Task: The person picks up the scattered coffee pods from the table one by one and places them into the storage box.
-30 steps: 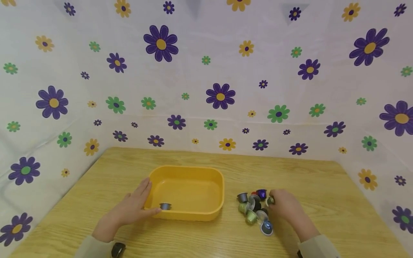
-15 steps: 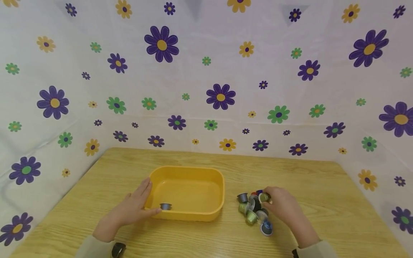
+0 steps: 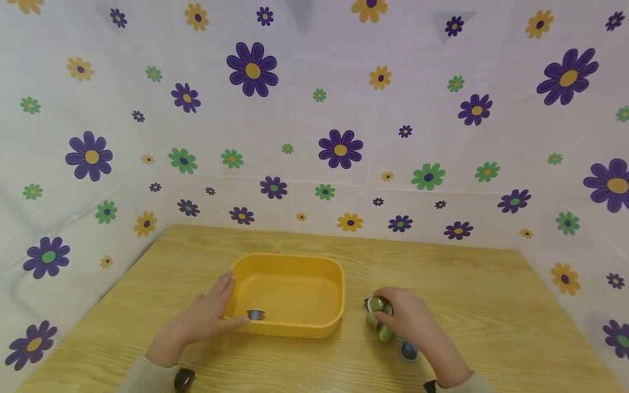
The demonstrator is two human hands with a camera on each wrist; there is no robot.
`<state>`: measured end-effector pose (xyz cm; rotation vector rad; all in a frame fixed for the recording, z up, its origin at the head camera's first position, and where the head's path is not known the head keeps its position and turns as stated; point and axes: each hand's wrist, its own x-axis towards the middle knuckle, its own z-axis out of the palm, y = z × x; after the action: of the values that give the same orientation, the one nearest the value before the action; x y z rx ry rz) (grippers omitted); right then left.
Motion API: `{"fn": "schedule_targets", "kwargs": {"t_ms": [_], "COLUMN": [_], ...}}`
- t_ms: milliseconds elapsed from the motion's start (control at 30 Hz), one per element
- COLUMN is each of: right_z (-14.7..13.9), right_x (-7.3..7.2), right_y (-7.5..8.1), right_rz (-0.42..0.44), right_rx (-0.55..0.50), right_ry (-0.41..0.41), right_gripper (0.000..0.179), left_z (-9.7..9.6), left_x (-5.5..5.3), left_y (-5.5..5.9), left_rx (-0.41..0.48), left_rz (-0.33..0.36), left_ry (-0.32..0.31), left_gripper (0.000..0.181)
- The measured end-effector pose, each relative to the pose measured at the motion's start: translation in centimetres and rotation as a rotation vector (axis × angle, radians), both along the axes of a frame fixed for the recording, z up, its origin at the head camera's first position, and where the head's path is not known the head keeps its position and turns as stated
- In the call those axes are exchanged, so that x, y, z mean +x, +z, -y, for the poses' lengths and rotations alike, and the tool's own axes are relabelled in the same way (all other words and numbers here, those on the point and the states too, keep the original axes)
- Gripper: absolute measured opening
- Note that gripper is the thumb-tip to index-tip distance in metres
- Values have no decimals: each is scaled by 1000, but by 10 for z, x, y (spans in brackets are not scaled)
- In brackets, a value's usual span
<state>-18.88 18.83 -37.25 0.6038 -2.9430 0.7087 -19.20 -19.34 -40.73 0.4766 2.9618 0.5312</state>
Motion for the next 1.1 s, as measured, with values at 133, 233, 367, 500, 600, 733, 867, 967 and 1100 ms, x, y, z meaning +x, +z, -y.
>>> {"fn": "schedule_targets", "kwargs": {"t_ms": [133, 233, 367, 500, 600, 733, 867, 967, 1100], "right_z": [12, 23, 36, 48, 58, 71, 83, 91, 100], "right_x": [1, 1, 0, -2, -3, -4, -5, -5, -8], "right_y": [4, 6, 6, 5, 5, 5, 5, 4, 2], "right_rz": [-19, -26, -4, 2, 1, 17, 11, -1, -15], "right_rx": [-26, -39, -106, -153, -162, -180, -189, -189, -181], "right_ry": [34, 77, 148, 207, 236, 271, 304, 324, 342], "right_gripper": [31, 31, 30, 28, 28, 29, 30, 30, 30], "left_z": [0, 1, 2, 2, 2, 1, 1, 1, 1], "left_x": [0, 1, 2, 1, 1, 0, 1, 1, 1], "left_y": [0, 0, 0, 0, 0, 1, 2, 2, 2], "left_rx": [8, 15, 12, 10, 12, 13, 7, 2, 6], "left_rz": [-6, -5, -8, -15, -12, -8, -7, -6, -5], "left_ry": [0, 3, 2, -2, -2, -3, -3, -5, -7], "left_gripper": [96, 97, 96, 96, 96, 96, 96, 97, 98]}}
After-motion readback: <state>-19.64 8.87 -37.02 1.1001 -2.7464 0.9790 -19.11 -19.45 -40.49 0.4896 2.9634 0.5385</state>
